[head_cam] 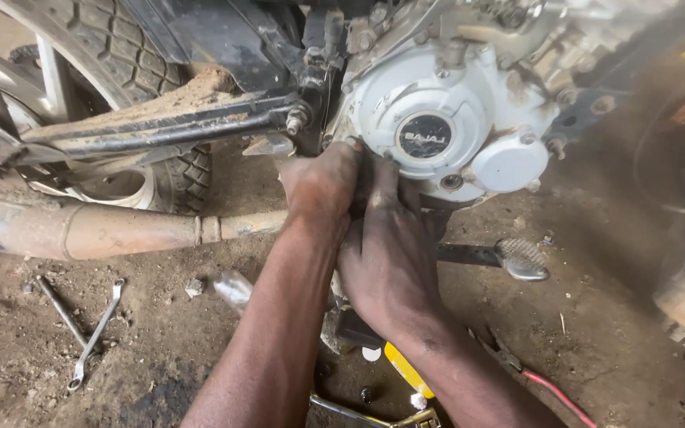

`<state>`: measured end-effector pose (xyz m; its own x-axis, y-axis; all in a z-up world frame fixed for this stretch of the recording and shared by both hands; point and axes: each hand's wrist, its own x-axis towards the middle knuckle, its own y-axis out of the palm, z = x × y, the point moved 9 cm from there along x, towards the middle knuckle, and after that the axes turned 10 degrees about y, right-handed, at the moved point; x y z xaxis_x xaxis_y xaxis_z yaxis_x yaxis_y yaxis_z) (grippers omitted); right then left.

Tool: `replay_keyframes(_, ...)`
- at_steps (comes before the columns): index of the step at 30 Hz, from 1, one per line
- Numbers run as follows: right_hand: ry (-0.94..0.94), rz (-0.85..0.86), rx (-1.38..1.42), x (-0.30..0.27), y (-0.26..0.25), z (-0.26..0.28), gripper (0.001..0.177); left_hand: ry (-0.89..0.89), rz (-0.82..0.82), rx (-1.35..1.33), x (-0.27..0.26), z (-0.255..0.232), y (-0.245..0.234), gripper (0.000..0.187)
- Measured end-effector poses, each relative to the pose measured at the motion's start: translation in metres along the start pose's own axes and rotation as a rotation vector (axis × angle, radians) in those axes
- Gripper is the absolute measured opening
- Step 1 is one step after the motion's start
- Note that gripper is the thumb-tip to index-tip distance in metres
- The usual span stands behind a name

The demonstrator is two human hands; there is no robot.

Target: Removing a bolt from a motorcycle engine using pliers and a socket wrench.

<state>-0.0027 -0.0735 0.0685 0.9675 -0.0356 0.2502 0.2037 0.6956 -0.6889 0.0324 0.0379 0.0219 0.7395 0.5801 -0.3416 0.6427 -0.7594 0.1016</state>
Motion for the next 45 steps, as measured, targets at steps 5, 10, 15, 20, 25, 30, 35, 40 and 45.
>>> replay_keyframes(5, -0.076, 0.066, 0.356, -0.018, -0.002, 0.009, 0.067, 0.047, 0.129, 0.0, -0.019, -0.011, -0.001, 0.032)
replay_keyframes(10, -0.071, 0.053, 0.377, -0.019, -0.002, 0.003, 0.06, -0.026, 0.26, -0.04, 0.003, 0.01, 0.003, 0.016)
replay_keyframes(15, -0.024, 0.111, 0.306, -0.01, 0.016, -0.015, 0.076, -0.045, 0.377, -0.097, 0.022, 0.025, 0.004, 0.018)
replay_keyframes(20, 0.028, 0.167, 0.14, -0.007, 0.026, -0.02, 0.087, 0.133, 0.407, -0.028, 0.025, 0.019, 0.005, 0.012)
replay_keyframes(25, 0.075, 0.22, 0.063, -0.002, 0.033, -0.022, 0.092, 0.358, 0.362, 0.164, 0.026, 0.013, 0.008, 0.037)
replay_keyframes(30, 0.105, 0.231, -0.039, -0.003, 0.038, -0.026, 0.098, 0.452, 0.272, 0.258, 0.03, 0.012, 0.005, 0.045)
replay_keyframes(35, 0.153, 0.348, -0.013, -0.007, 0.042, -0.023, 0.098, 0.279, 0.292, 0.155, 0.024, 0.014, 0.001, 0.032)
replay_keyframes(40, 0.093, 0.317, -0.013, -0.006, 0.043, -0.027, 0.098, 0.13, 0.23, 0.18, 0.001, 0.005, -0.007, 0.015)
replay_keyframes(45, -0.059, 0.326, 0.182, -0.024, 0.014, 0.0, 0.089, 0.215, 0.199, 0.127, 0.022, 0.026, -0.001, 0.036)
